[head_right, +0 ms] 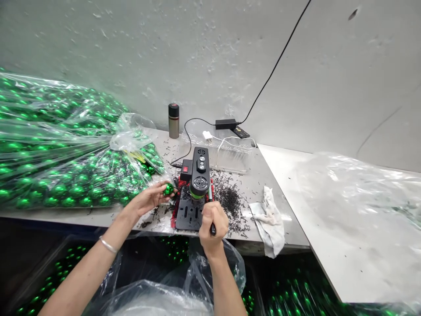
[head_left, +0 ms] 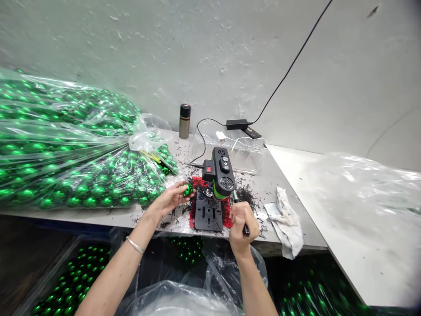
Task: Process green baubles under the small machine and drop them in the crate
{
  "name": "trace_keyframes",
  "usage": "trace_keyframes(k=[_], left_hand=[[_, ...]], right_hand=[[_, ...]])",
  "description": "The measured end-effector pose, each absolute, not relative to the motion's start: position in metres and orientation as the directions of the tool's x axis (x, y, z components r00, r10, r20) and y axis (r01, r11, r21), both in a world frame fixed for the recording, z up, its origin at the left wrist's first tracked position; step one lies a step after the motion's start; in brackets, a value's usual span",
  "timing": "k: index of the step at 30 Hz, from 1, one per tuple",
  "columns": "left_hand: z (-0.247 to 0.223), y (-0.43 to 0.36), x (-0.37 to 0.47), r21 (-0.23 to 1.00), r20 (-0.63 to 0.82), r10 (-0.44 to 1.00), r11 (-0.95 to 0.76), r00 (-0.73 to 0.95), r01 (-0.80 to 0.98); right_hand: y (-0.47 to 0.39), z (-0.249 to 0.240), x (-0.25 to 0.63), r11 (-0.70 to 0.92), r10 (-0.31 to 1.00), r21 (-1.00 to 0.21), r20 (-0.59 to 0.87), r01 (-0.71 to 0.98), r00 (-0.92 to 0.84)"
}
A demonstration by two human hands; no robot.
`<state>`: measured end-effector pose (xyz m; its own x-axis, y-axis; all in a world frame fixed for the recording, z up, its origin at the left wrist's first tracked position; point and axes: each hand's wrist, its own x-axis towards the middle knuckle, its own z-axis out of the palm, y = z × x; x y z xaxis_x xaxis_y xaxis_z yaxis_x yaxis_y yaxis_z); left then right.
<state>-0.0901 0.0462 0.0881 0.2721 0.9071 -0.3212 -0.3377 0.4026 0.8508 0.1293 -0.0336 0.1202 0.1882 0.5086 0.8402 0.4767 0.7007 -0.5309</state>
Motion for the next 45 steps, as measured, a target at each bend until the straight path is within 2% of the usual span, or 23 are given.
trace_keyframes(k=[5, 9, 12, 15, 18, 21, 25, 31, 37, 41, 45], left_hand=[[0.067, 0.024, -0.059, 0.821, -0.36, 0.886, 0.45, 0.294, -0.351], [0.044, 0.015, -0.04, 0.886, -0.322, 0.94, 0.342, 0.116, -0.314], [0.03, 0.01, -0.027, 0.981, -0.162, 0.987, 0.161, -0.006, -0.105], [0.023, 0.004, -0.015, 0.996, 0.012, 1.0, -0.011, -0.017, 0.093], [0.019, -0.002, -0.006, 0.957, 0.139, 0.99, -0.135, 0.001, 0.257], [0.015, -0.005, -0.001, 0.865, 0.258, 0.965, -0.248, 0.038, 0.436], [0.01, -0.004, 0.0, 0.775, 0.358, 0.93, -0.345, 0.082, 0.53], [0.005, -0.002, 0.0, 0.742, 0.354, 0.93, -0.343, 0.098, 0.575], [0.005, -0.003, -0.001, 0.728, 0.382, 0.916, -0.381, 0.125, 0.57], [0.006, -0.003, -0.001, 0.725, 0.361, 0.924, -0.365, 0.13, 0.583], [0.006, -0.004, 0.0, 0.738, 0.348, 0.929, -0.352, 0.122, 0.576]], right_hand=[[-0.032, 0.132, 0.129, 0.667, 0.543, -0.575, 0.81, 0.474, 0.22], [-0.031, 0.136, 0.13, 0.688, 0.526, -0.551, 0.827, 0.472, 0.2], [-0.031, 0.137, 0.13, 0.695, 0.516, -0.535, 0.837, 0.48, 0.185], [-0.032, 0.139, 0.13, 0.685, 0.52, -0.531, 0.836, 0.499, 0.175], [-0.033, 0.139, 0.13, 0.671, 0.525, -0.526, 0.835, 0.522, 0.167], [-0.034, 0.137, 0.131, 0.67, 0.516, -0.51, 0.842, 0.539, 0.156], [-0.034, 0.135, 0.132, 0.679, 0.508, -0.493, 0.85, 0.544, 0.135], [-0.037, 0.118, 0.134, 0.698, 0.5, -0.487, 0.856, 0.525, 0.129], [-0.032, 0.062, 0.135, 0.725, 0.421, -0.395, 0.902, 0.564, 0.091], [-0.028, 0.037, 0.131, 0.735, 0.395, -0.415, 0.905, 0.537, 0.159], [-0.026, 0.033, 0.13, 0.735, 0.395, -0.419, 0.903, 0.533, 0.166]])
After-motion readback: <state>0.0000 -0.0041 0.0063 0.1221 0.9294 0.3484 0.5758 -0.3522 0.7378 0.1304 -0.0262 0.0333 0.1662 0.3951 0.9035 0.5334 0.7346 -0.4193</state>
